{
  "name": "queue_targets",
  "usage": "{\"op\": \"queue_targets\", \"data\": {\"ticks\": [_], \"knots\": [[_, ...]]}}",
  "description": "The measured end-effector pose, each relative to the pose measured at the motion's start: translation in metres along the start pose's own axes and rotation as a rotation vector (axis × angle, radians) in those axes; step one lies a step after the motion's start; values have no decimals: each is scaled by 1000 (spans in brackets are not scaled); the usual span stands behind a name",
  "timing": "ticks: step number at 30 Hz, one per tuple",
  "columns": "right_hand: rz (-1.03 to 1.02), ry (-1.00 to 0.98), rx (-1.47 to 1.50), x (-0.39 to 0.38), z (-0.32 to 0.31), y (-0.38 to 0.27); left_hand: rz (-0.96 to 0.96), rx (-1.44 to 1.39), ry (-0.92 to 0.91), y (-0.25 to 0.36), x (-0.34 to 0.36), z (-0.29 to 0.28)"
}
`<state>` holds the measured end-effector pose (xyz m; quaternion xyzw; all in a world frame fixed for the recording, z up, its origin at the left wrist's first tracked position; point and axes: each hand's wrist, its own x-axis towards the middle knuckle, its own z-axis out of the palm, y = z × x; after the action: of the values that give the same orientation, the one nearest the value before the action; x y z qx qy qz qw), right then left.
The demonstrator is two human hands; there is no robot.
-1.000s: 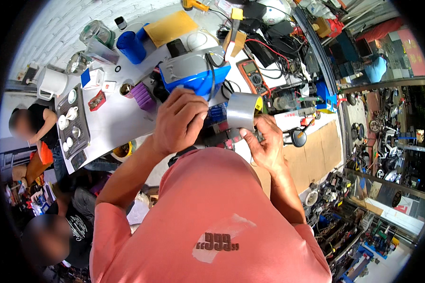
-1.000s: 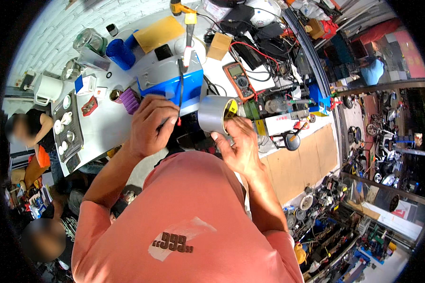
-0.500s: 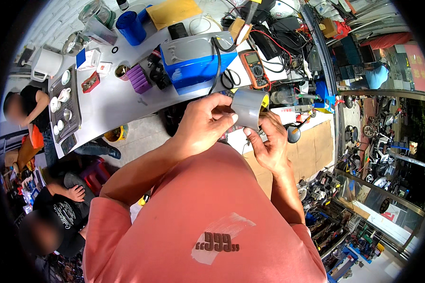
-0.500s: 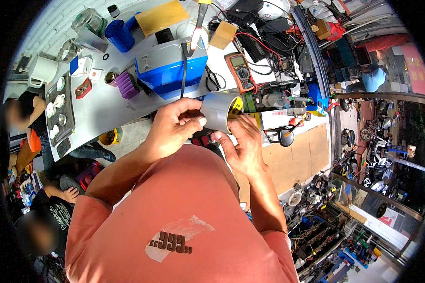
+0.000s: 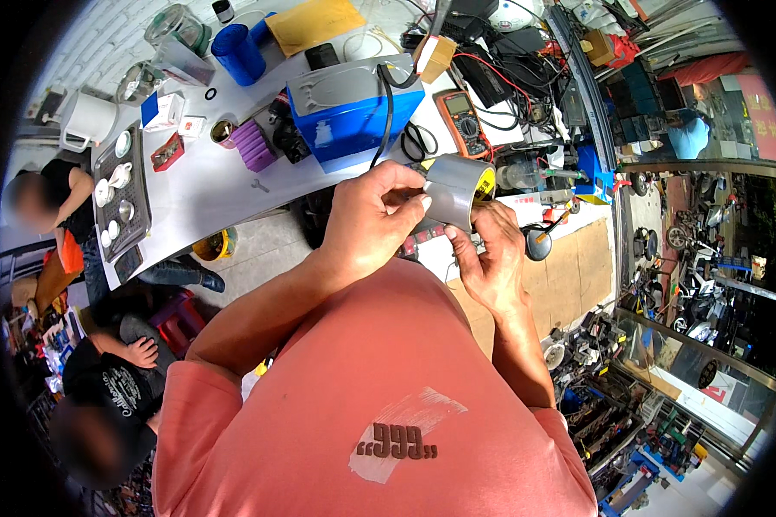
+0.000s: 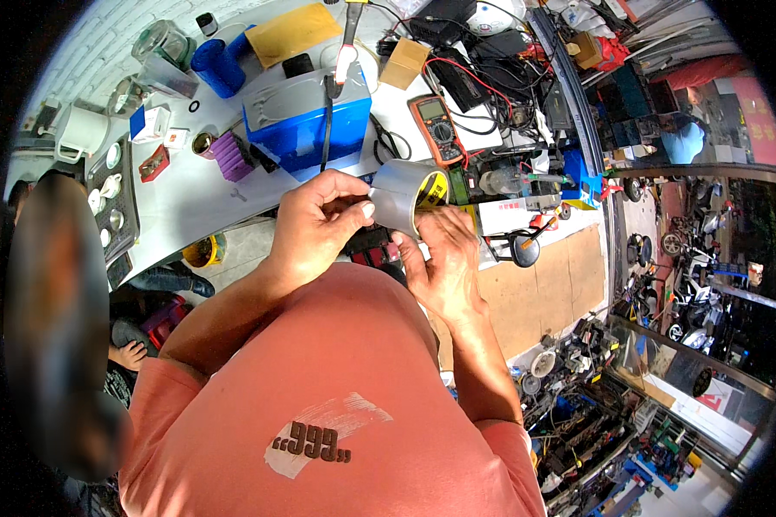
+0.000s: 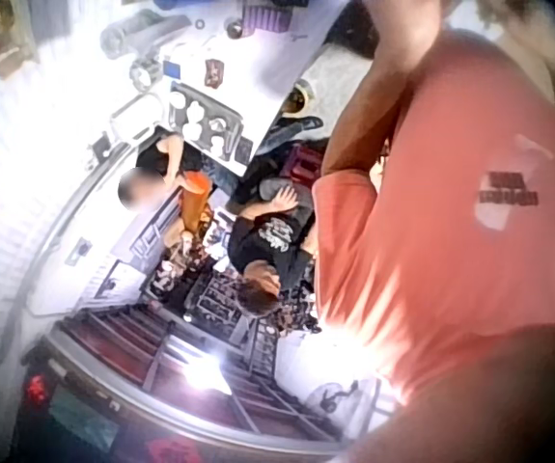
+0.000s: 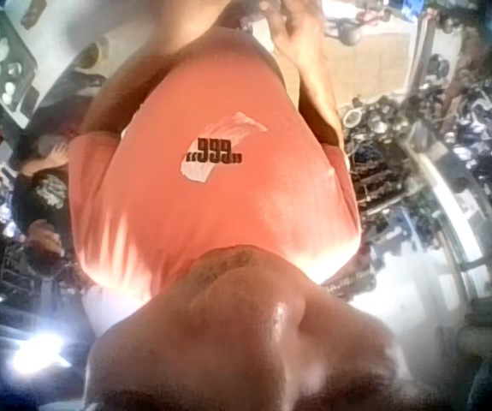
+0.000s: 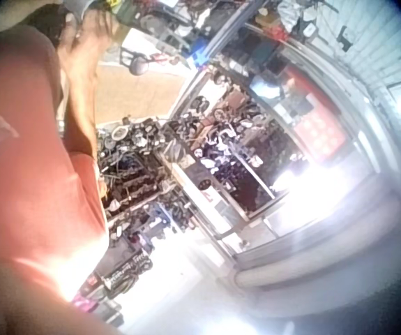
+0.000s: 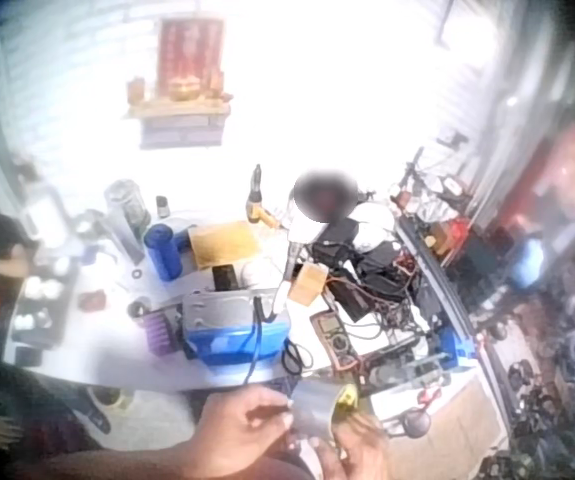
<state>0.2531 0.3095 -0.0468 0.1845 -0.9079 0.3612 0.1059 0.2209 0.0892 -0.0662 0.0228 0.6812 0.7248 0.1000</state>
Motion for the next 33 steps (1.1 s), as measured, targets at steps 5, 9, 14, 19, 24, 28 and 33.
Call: {"op": "queue_targets", "data": {"ticks": [5, 9, 14, 19, 24, 28, 33], "knots": [[-28, -7, -10, 1, -1, 0, -127, -11, -47, 3, 10, -6], [-9, -27, 20, -1, -1, 0, -5, 60, -12, -3, 13, -6], [431, -42, 347, -9, 4, 5, 555, 395, 36, -7, 9, -2], [424, -14, 392, -8, 8, 4, 422, 117, -59, -23, 9, 2], [464, -85, 354, 2, -4, -11, 305, 26, -97, -24, 10, -5], [420, -109, 194, 2, -3, -10, 108, -235, -105, -29, 15, -5], [254, -162, -29, 6, -8, -10, -42, -178, -190, -23, 26, -10]]}}
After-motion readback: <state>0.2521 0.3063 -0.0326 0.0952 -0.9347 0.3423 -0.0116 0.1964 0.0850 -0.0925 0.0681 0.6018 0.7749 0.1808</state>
